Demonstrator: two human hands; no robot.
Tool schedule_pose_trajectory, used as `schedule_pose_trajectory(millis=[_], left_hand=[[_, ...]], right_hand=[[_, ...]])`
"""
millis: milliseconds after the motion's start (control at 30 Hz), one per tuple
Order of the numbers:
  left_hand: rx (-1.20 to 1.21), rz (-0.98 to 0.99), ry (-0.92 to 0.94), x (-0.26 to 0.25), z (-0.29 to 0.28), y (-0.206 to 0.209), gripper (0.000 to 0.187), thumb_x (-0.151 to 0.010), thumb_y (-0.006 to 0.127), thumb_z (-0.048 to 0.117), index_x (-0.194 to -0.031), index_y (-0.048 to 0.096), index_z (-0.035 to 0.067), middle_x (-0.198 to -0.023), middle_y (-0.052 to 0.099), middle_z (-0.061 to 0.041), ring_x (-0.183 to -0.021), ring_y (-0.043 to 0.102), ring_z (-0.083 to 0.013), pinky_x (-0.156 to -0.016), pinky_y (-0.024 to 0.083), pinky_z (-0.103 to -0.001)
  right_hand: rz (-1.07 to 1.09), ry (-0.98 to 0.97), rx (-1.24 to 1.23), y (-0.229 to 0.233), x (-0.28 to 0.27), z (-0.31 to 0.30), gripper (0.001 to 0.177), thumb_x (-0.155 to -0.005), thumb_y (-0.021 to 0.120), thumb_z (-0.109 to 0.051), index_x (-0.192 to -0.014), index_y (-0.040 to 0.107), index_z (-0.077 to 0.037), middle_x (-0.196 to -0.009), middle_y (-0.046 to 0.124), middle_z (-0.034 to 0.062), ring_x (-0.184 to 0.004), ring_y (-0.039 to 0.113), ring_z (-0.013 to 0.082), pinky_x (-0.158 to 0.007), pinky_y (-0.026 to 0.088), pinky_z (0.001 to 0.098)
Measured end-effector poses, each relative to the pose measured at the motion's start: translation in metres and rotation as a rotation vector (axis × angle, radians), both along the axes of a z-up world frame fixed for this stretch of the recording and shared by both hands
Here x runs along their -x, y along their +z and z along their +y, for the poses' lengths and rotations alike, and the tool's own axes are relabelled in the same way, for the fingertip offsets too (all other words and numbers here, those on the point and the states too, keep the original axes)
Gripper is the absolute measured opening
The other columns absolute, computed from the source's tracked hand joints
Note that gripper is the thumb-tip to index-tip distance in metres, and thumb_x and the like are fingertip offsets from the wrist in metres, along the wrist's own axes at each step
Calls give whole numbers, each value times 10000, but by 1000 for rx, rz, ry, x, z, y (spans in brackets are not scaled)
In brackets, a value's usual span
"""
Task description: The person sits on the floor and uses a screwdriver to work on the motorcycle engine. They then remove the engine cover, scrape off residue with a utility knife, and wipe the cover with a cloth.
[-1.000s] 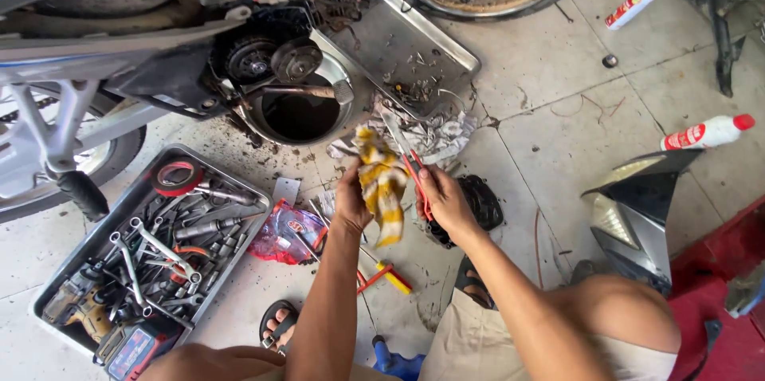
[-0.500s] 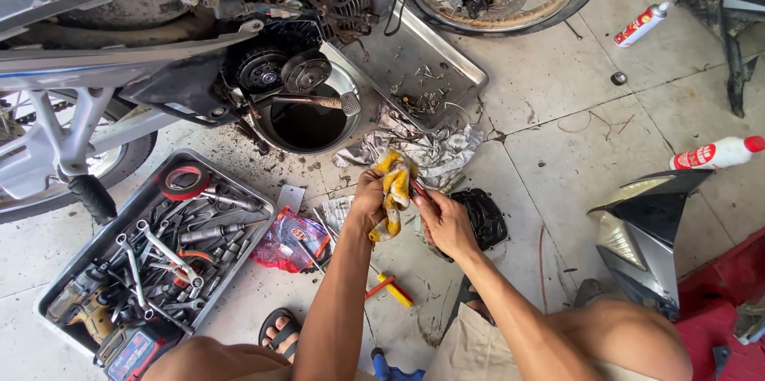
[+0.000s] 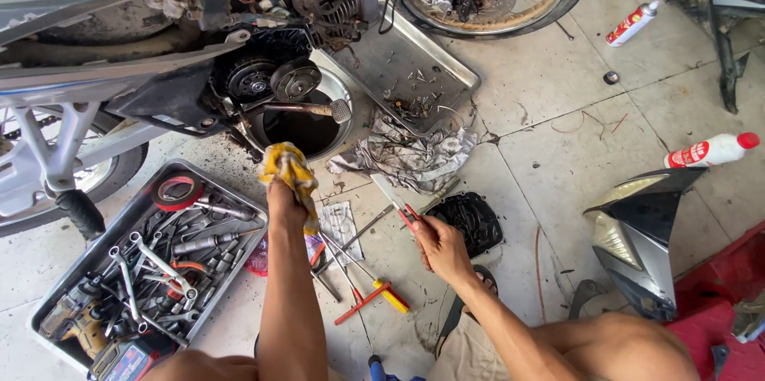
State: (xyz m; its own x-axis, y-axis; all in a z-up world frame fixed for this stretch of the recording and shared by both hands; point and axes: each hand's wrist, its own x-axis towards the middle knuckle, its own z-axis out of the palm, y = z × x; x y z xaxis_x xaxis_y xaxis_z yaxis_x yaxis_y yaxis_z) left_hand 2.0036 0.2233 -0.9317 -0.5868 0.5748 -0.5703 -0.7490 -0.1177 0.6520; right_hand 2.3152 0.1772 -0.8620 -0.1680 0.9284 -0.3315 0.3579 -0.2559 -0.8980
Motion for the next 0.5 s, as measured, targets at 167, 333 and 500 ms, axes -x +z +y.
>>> schedule_pose_trajectory(millis=[167, 333, 500], left_hand=[[-56, 8, 44, -20, 9, -15, 346, -897, 810, 236, -1013, 645, -45, -778, 702, -188, -559, 709, -264, -526, 642, -428], [25, 379, -302, -64, 5, 33, 292, -1003, 694, 312, -962, 567, 52, -584, 514, -54, -444, 539, -124, -452, 583, -357], [-34, 681, -509, -51, -8, -20, 306, -997, 448, 2, -1302, 445, 12, -1190, 600, -147, -967, 569, -195, -866, 502, -323]], right_hand=[[-10, -117, 82, -89, 29, -10, 372, -997, 594, -363, -1065, 712, -18, -563, 610, 125, -381, 590, 201, -312, 503, 301], [-308, 12, 323, -258, 53, -65, 543, -974, 510, -624, -1108, 724, -143, -812, 753, 136, -642, 747, 288, -548, 645, 399], [-293, 138, 306, -237, 51, -97, 374, -1015, 543, -441, -1129, 684, -114, -807, 682, 59, -614, 597, 218, -576, 471, 369]])
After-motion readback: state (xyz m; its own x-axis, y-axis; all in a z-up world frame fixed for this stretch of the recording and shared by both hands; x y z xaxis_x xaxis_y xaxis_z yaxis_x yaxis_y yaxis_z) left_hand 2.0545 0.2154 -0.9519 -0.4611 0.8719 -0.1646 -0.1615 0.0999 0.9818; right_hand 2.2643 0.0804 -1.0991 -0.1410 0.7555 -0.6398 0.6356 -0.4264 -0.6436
